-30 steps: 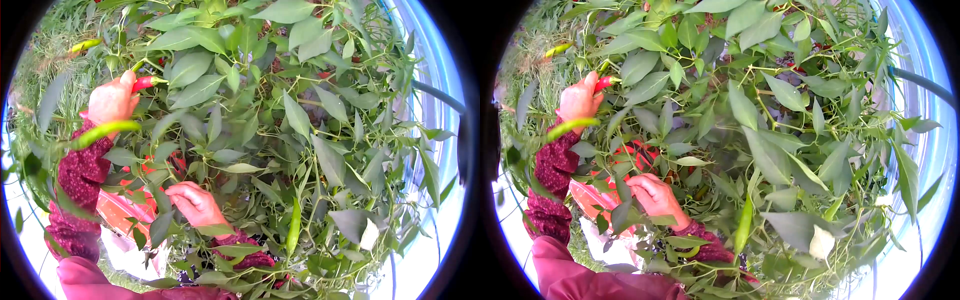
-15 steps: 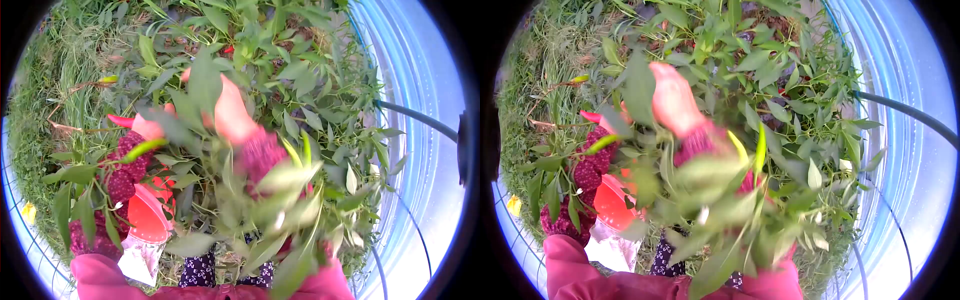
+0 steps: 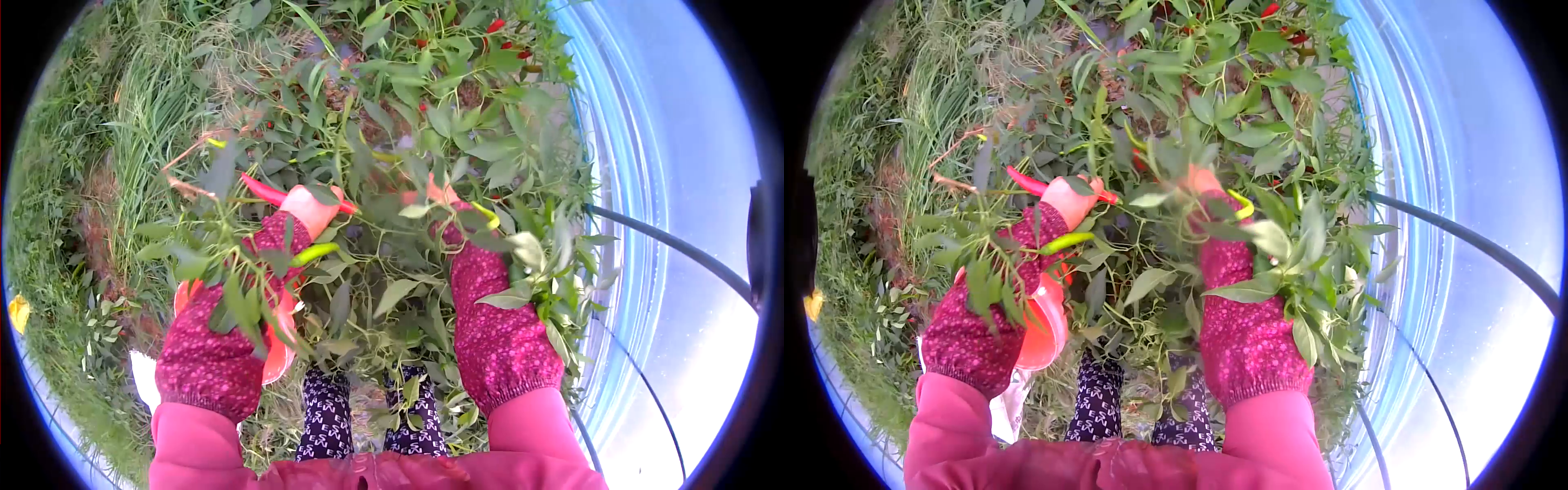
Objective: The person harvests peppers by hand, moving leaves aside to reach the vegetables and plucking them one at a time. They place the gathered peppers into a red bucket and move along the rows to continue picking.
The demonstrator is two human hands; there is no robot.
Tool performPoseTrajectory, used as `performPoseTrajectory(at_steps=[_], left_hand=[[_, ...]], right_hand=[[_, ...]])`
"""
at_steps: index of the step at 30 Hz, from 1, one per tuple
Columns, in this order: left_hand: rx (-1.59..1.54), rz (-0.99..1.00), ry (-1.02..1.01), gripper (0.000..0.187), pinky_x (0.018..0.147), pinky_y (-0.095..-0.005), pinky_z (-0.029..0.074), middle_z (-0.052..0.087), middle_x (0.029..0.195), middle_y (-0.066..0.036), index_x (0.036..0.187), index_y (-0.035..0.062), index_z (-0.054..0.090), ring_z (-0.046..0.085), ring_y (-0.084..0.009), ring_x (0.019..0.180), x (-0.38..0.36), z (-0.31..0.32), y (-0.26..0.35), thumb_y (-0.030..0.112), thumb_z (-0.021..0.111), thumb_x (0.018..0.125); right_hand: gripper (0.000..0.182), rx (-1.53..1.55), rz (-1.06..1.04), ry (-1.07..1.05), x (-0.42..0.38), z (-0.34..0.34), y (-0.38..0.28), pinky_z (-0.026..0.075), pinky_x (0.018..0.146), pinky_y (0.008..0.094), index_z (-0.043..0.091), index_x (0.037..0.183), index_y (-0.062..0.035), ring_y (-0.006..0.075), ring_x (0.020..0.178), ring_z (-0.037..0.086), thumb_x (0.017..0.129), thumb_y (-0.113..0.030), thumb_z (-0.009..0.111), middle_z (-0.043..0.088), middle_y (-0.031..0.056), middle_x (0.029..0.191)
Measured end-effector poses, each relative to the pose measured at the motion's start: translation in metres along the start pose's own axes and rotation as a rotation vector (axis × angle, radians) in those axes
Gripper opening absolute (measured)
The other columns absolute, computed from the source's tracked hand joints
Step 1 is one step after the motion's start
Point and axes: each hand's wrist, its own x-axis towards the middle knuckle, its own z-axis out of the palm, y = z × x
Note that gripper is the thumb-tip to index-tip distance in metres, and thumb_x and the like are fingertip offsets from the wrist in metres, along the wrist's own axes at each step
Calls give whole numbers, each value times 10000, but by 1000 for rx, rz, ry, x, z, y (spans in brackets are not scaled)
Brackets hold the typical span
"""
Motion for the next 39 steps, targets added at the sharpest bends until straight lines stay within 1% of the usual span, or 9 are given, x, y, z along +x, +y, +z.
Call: performPoseTrajectory(at_steps=[9,12,14,17,19,23,30,35,39], left_hand=[[-116,342,79,551,599,-415,487,591,801,-113,1346,145,373,597,-296,656,-11,-30,-1,188,496,810],[-329,21,-292,377,610,-402,476,597,788,-142,1196,167,529,601,-311,688,-4,-30,3,194,485,822],[-1040,237,158,283,611,-413,473,611,808,-161,1094,148,574,600,-333,710,0,8,2,262,478,854],[-13,156,-791,353,622,-408,493,635,860,-152,1113,102,567,612,-342,710,14,-13,10,340,517,857],[-516,295,-750,339,646,-394,492,639,817,-135,1035,69,590,617,-313,731,-12,77,-30,346,536,846],[-445,60,-493,315,648,-389,496,603,825,-134,1048,99,586,612,-309,761,-8,-1,26,290,561,799],[107,338,-394,584,535,-326,464,488,722,-103,1262,165,470,565,-232,624,-13,-5,37,180,575,688],[180,347,-482,618,530,-317,442,473,732,-77,1323,166,370,546,-222,622,-15,5,39,105,522,728],[212,329,-380,518,500,-311,437,480,716,-73,1266,139,431,538,-203,590,-19,8,47,106,491,753]], right_hand=[[263,-692,-206,-96,-68,125,-27,485,744,384,650,965,-120,300,852,609,778,-295,589,641,116,896],[273,-657,-212,-71,-88,148,-22,481,750,392,636,988,-107,310,859,605,768,-258,576,635,130,908],[283,-641,-225,-58,-102,154,-20,478,754,398,626,1004,-99,316,863,602,761,-233,568,630,139,916],[302,-638,-240,-39,-124,152,-26,474,761,406,612,1027,-87,325,870,597,751,-196,555,624,153,928],[317,-655,-264,-23,-139,149,-30,471,765,412,603,1042,-79,332,874,594,744,-172,547,620,162,936],[355,-773,-654,100,-149,104,-66,463,760,431,553,1075,-51,337,871,586,725,-102,524,597,210,880],[279,-1024,-473,269,-74,15,-60,445,445,373,563,1001,-94,238,502,545,723,-125,552,563,100,671],[262,-834,-32,-320,-145,17,6,470,617,465,563,1024,-38,324,647,591,801,-114,448,610,163,737],[339,-791,73,-271,-140,10,-28,485,608,468,520,1120,-35,377,668,598,793,-70,444,609,214,759]])
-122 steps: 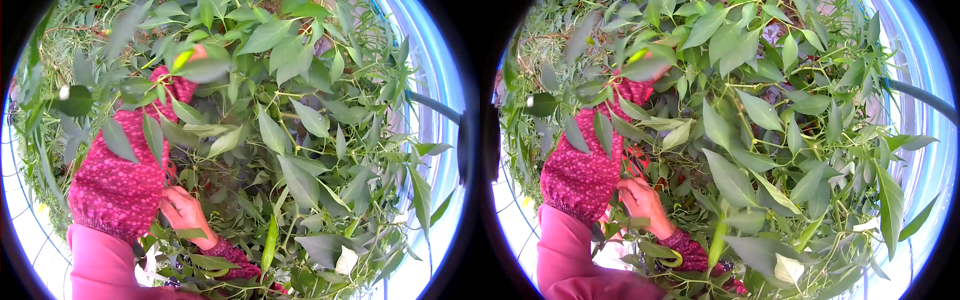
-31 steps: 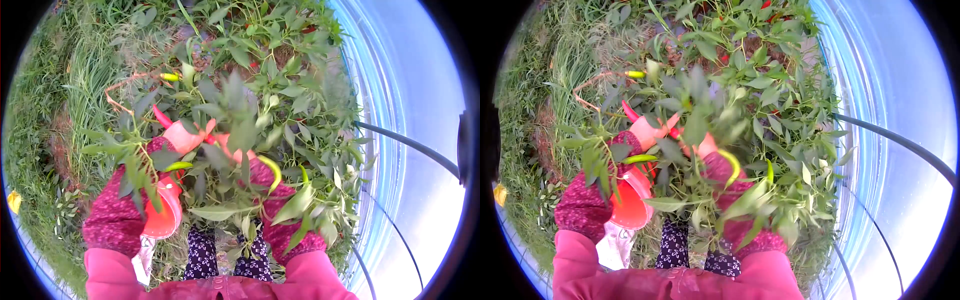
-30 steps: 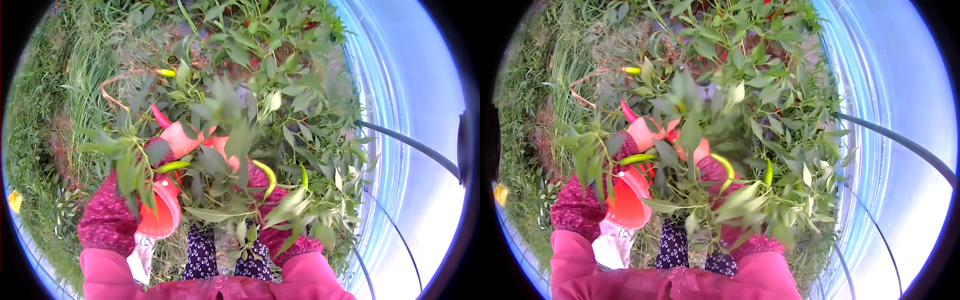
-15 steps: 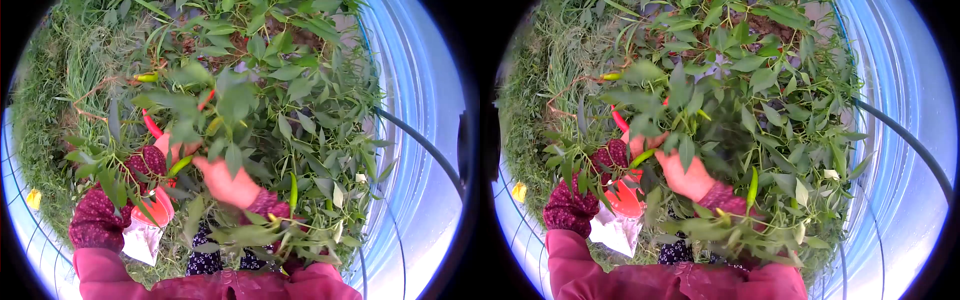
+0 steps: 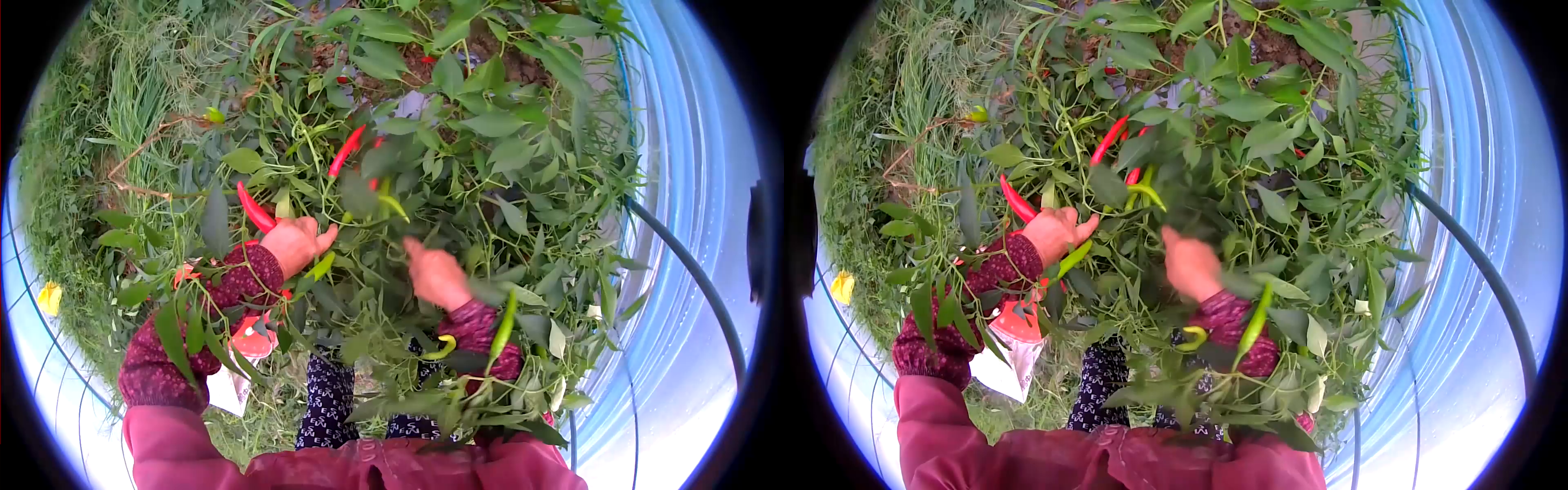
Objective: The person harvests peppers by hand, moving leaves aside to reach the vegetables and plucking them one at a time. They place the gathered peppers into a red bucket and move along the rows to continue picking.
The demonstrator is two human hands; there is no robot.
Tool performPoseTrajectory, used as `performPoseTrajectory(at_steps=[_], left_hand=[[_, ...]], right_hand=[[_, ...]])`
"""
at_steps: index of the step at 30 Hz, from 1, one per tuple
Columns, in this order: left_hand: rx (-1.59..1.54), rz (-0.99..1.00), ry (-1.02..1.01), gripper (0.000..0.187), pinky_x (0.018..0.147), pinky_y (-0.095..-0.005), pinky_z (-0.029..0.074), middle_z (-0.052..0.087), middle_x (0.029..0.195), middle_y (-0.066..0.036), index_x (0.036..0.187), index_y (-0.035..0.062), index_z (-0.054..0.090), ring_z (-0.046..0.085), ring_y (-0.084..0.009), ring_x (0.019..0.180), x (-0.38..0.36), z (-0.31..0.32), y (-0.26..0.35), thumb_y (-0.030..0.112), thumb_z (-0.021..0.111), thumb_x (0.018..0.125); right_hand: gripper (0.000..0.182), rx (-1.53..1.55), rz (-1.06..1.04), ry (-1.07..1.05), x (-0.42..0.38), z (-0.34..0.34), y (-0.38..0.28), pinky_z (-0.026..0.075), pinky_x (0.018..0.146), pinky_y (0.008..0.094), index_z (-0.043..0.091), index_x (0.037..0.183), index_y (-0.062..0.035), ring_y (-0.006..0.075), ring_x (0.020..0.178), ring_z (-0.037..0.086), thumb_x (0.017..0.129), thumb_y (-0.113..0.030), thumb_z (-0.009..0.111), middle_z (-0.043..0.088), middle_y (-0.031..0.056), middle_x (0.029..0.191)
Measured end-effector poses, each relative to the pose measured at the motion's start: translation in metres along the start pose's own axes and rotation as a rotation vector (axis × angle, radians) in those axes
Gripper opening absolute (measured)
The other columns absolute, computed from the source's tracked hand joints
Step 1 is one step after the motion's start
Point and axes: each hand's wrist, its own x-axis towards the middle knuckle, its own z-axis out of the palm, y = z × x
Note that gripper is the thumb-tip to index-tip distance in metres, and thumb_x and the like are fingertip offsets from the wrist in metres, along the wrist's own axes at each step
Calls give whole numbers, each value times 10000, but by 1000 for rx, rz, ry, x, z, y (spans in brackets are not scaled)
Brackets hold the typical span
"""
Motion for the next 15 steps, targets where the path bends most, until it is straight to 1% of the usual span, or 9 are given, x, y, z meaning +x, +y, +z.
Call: performPoseTrajectory(at_steps=[1,3,5,7,9,10,11,13,15], left_hand=[[9,-20,45,500,491,-313,429,472,701,-75,1250,122,439,525,-205,569,0,-2,-1,113,485,751],[22,-24,78,498,490,-313,432,483,710,-82,1252,120,448,529,-200,574,2,-7,-1,114,487,756],[40,6,-1,520,495,-314,434,496,718,-82,1282,126,431,535,-194,581,6,-9,-1,114,486,765],[86,-2,2,519,494,-316,432,503,730,-74,1294,127,429,538,-190,606,7,-8,1,126,478,777],[109,8,19,508,498,-319,437,506,743,-80,1292,125,437,540,-194,639,8,-4,2,141,468,785],[119,20,15,497,500,-325,441,499,743,-86,1286,120,445,541,-197,662,8,-6,2,153,460,790],[124,13,18,497,500,-325,441,499,743,-86,1286,120,445,541,-197,662,8,-10,1,153,460,790],[66,-34,-44,465,555,-378,502,544,764,-92,1251,98,473,573,-235,754,7,-14,4,157,474,790],[18,-28,-26,459,555,-400,505,543,772,-103,1246,90,476,573,-240,751,8,-8,5,155,470,791]], right_hand=[[347,76,-32,124,7,-19,-4,489,579,456,525,1122,-43,367,649,604,782,-52,453,612,212,749],[346,-134,-121,430,15,-70,-24,492,535,436,522,1118,-46,357,602,599,774,-43,486,605,215,719],[296,-82,-179,736,28,-113,-56,501,559,421,561,1064,-50,337,616,604,775,-53,495,614,188,734],[234,-27,-408,904,59,-125,-80,510,659,361,614,1007,-76,293,756,634,790,-24,544,637,153,850],[173,-218,-550,677,112,-105,-87,510,672,354,626,899,-72,276,763,628,736,-57,569,640,113,850],[181,-427,-508,500,141,-79,-79,511,669,361,628,873,-75,281,744,623,703,-75,564,633,102,822],[184,-528,-397,282,157,-58,-82,509,693,368,634,864,-81,271,781,620,696,-91,559,630,96,840],[191,-427,-537,271,174,-21,-70,423,828,362,639,874,-99,206,1040,536,700,-109,561,608,63,957],[173,-453,-583,383,172,-5,-64,370,865,364,624,860,-108,192,1046,515,701,-103,555,593,46,945]])
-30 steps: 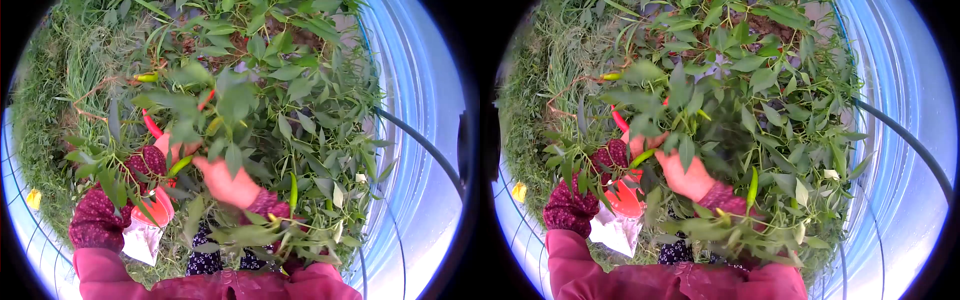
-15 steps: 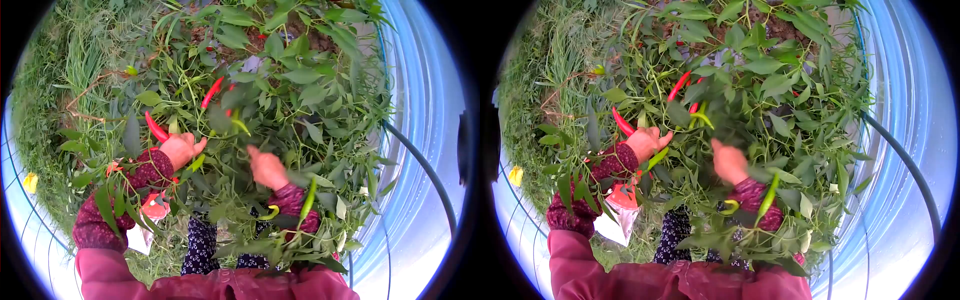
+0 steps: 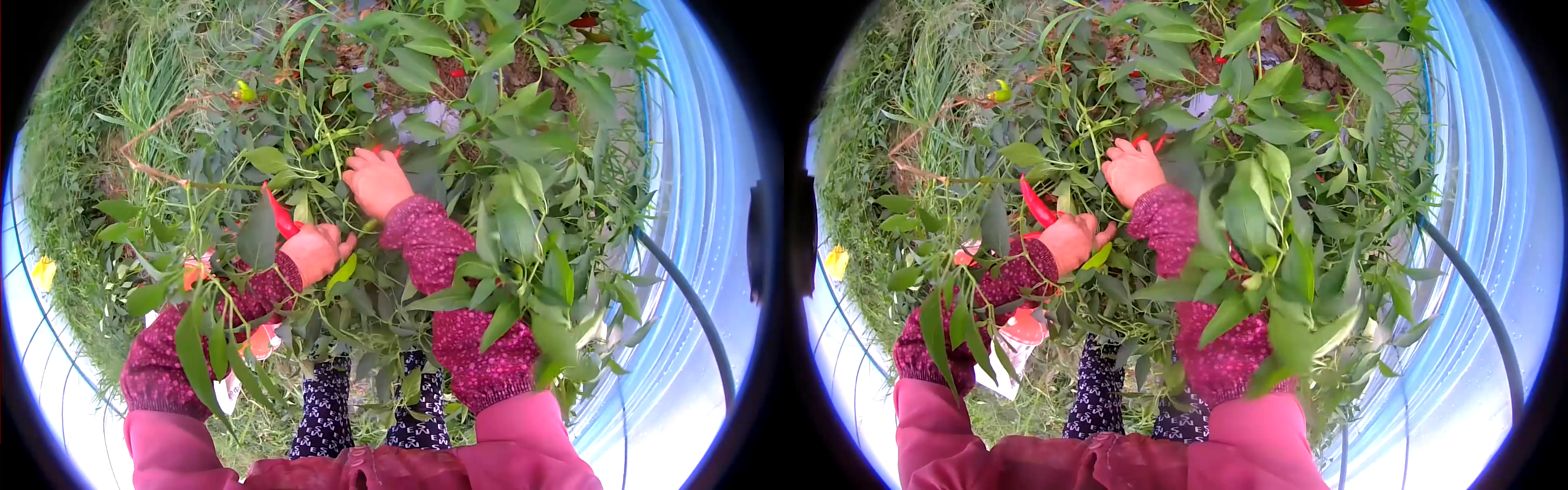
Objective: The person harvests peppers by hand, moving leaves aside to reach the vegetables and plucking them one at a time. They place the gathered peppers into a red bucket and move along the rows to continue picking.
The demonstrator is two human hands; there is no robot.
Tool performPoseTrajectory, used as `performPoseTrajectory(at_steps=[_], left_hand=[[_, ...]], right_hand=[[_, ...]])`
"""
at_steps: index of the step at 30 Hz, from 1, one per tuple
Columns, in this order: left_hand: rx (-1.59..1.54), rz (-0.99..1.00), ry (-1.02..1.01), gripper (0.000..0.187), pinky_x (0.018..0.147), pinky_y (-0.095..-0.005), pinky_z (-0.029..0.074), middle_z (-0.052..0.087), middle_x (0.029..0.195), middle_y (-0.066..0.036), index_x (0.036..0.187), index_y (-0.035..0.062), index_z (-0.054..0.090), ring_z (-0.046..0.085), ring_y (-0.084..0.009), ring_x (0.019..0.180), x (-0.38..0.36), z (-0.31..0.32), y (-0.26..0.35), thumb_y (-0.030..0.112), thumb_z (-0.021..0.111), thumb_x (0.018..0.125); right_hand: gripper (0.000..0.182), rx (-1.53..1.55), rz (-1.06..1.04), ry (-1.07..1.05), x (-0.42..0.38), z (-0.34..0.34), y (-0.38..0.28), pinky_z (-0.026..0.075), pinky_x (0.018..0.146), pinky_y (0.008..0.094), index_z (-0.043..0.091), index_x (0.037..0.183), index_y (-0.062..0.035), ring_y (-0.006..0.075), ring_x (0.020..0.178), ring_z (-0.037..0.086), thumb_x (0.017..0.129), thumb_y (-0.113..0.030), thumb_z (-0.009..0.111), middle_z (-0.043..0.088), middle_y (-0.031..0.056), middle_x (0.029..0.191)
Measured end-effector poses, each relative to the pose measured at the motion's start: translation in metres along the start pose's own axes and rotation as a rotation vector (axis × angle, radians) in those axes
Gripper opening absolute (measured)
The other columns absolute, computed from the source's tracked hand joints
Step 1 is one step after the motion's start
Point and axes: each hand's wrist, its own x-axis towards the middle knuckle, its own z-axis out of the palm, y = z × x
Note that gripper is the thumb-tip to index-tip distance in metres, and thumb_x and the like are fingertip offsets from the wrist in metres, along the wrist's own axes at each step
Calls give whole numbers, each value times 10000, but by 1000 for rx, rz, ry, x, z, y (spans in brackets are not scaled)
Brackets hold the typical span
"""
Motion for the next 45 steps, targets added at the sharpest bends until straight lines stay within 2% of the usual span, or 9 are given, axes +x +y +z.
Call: performPoseTrajectory(at_steps=[8,11,14,20,30,34,38,40,45], left_hand=[[48,69,56,468,507,-346,439,502,720,-106,1195,86,516,549,-228,690,1,23,11,179,517,736],[-924,-164,351,379,546,-352,448,499,712,-83,1096,90,572,553,-252,698,8,165,39,164,570,724],[-1050,-163,184,357,557,-359,453,513,722,-78,1088,98,569,559,-254,693,2,120,24,191,559,743],[-717,-287,38,318,578,-372,464,542,742,-68,1070,114,564,569,-257,682,7,63,17,244,539,781],[-614,-861,98,280,614,-395,483,589,776,-51,1041,142,555,587,-262,664,14,34,31,333,504,843],[-647,-465,122,315,592,-372,460,588,669,-92,876,100,625,586,-283,625,-4,37,5,407,580,820],[-1133,-811,129,299,608,-364,449,630,889,-111,1009,111,626,582,-263,666,15,-3,-12,367,561,869],[-1242,-586,369,316,632,-346,456,627,904,-123,1152,126,562,594,-239,732,21,15,-24,305,524,895],[-1452,-310,498,455,598,-324,469,626,872,-116,1312,178,451,598,-236,689,33,0,-34,198,522,863]], right_hand=[[49,-54,97,-110,-51,-43,-17,374,839,407,538,746,-100,235,767,592,714,-134,554,588,49,763],[12,225,300,40,-79,-41,-31,445,670,371,515,753,-106,249,684,567,744,-99,512,540,65,657],[175,203,261,112,-111,-42,-51,481,607,334,595,918,-45,281,708,605,759,-97,546,591,158,753],[204,1598,1068,194,-94,-26,31,481,672,297,587,975,-22,157,785,594,797,-122,603,617,36,855],[258,1255,942,-29,-37,35,51,497,686,305,559,1006,-5,163,770,594,780,-101,641,617,77,852],[255,1477,1054,174,-62,36,37,502,685,309,554,1016,-6,166,763,597,785,-77,637,622,81,871],[254,1809,1152,461,-90,28,5,508,684,314,549,1025,-7,170,757,601,790,-52,633,628,85,889],[235,1958,1149,528,-101,24,-16,486,728,276,555,1037,-20,142,766,584,809,-28,613,624,55,895],[166,1599,707,732,-120,26,-62,458,761,247,581,955,-27,89,835,558,798,20,615,602,7,913]])
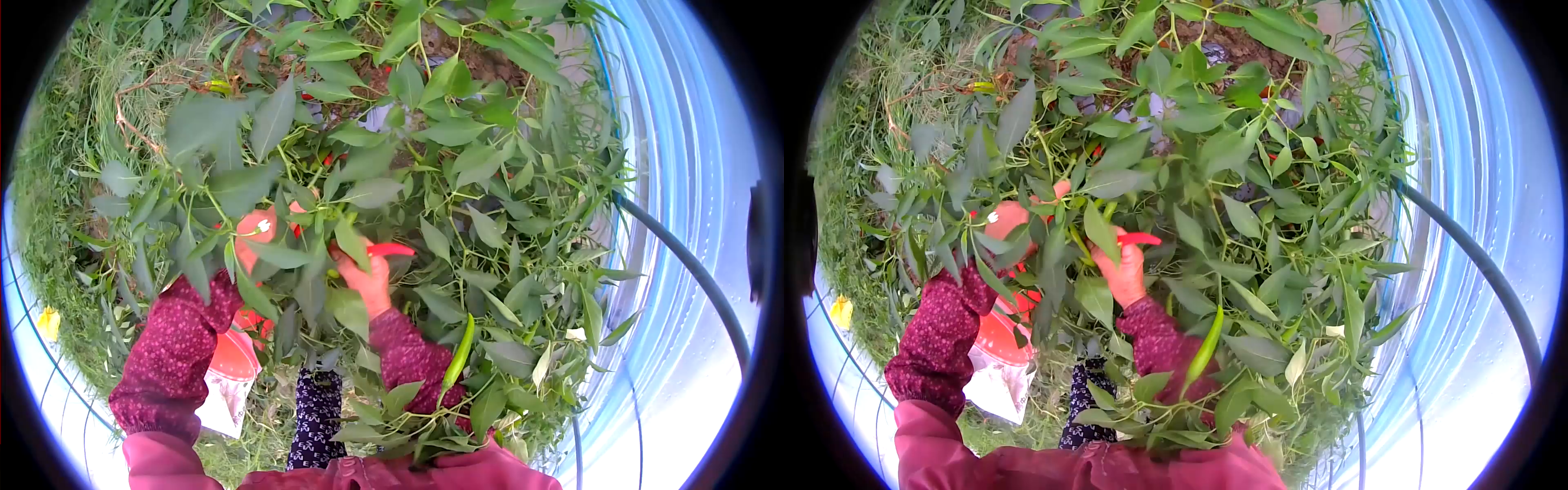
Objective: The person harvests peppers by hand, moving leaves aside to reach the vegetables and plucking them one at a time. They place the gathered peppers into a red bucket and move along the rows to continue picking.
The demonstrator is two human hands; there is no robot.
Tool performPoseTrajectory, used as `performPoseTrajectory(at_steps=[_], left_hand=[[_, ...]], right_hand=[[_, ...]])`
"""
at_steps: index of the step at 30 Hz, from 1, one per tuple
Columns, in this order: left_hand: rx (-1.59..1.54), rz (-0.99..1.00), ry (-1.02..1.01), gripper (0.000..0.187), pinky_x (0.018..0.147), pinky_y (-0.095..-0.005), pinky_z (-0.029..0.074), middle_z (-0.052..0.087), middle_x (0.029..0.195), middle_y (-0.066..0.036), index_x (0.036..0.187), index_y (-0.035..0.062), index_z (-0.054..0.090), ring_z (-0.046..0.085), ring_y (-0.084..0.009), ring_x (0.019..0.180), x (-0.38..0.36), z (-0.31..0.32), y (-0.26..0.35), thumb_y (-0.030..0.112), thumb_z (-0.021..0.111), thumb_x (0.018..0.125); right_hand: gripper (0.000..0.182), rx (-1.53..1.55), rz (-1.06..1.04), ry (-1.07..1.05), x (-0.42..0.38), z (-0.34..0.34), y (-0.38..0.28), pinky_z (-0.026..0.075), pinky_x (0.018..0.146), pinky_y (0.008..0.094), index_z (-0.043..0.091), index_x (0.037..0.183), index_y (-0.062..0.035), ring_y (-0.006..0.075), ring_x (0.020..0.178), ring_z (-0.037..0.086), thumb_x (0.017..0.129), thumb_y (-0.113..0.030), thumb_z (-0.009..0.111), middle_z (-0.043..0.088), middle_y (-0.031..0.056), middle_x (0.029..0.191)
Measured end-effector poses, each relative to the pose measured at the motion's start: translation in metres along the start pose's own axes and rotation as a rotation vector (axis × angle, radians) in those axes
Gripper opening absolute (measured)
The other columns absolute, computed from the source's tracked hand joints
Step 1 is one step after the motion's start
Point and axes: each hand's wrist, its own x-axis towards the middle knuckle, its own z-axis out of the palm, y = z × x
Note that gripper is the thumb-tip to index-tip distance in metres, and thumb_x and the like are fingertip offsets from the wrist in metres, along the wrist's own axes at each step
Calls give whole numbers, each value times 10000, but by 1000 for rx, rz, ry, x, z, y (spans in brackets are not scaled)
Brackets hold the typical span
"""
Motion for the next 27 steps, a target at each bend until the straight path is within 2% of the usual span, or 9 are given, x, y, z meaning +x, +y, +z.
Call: performPoseTrajectory(at_steps=[2,5,6,9,19,21,23,26,27], left_hand=[[511,-22,-162,485,557,-322,465,623,829,-98,1304,188,463,587,-239,631,12,-2,40,180,548,827],[784,-86,-47,413,538,-332,463,610,753,-86,1196,166,541,574,-234,591,19,1,-83,192,580,786],[1045,-230,-334,379,562,-331,470,613,790,-81,1161,160,552,581,-227,624,28,12,-75,193,575,784],[666,221,-580,379,640,-318,480,605,966,-67,1117,166,565,594,-208,797,22,-19,-21,233,618,748],[1093,-278,-333,379,648,-302,467,595,967,-135,1134,73,573,601,-220,843,-12,-6,-8,288,581,822],[737,-290,-106,349,586,-327,478,598,852,-120,1105,95,561,610,-232,713,-25,-4,-27,217,585,780],[1108,-196,-246,288,574,-342,460,543,750,-106,1004,118,560,592,-256,662,-21,3,-5,216,592,734],[1179,-123,-287,317,596,-373,444,510,730,-118,995,143,547,583,-281,666,-36,-2,-38,253,599,703],[437,-240,-221,330,595,-379,436,513,757,-104,1024,157,530,578,-275,678,-46,-3,-79,280,587,724]], right_hand=[[221,-46,8,-3,-10,-5,21,466,775,258,577,949,-13,145,866,590,746,45,644,610,55,960],[261,-249,-147,-59,-10,-6,-2,473,782,265,575,944,-1,182,897,604,704,62,658,608,89,992],[275,-406,-229,-108,-12,-8,-16,478,786,271,576,936,4,195,914,608,683,71,662,607,104,1007],[275,-300,-137,-187,-11,-20,-21,486,776,282,573,917,-2,204,913,615,668,86,650,608,109,1015],[272,-578,-658,-311,4,12,-89,497,653,329,558,871,-25,272,718,609,614,15,638,588,116,804],[173,-430,-323,-229,29,16,-77,464,589,286,572,863,-19,191,665,593,696,3,610,587,81,743],[74,-221,-78,-24,73,26,-84,429,570,260,594,846,-14,122,639,559,782,-43,568,582,34,712],[256,-249,95,-66,157,26,-67,479,660,277,492,1108,9,172,809,600,860,-52,494,600,113,991],[317,30,306,-65,178,30,-56,496,664,287,441,1178,12,211,840,613,873,-62,484,581,145,1060]])
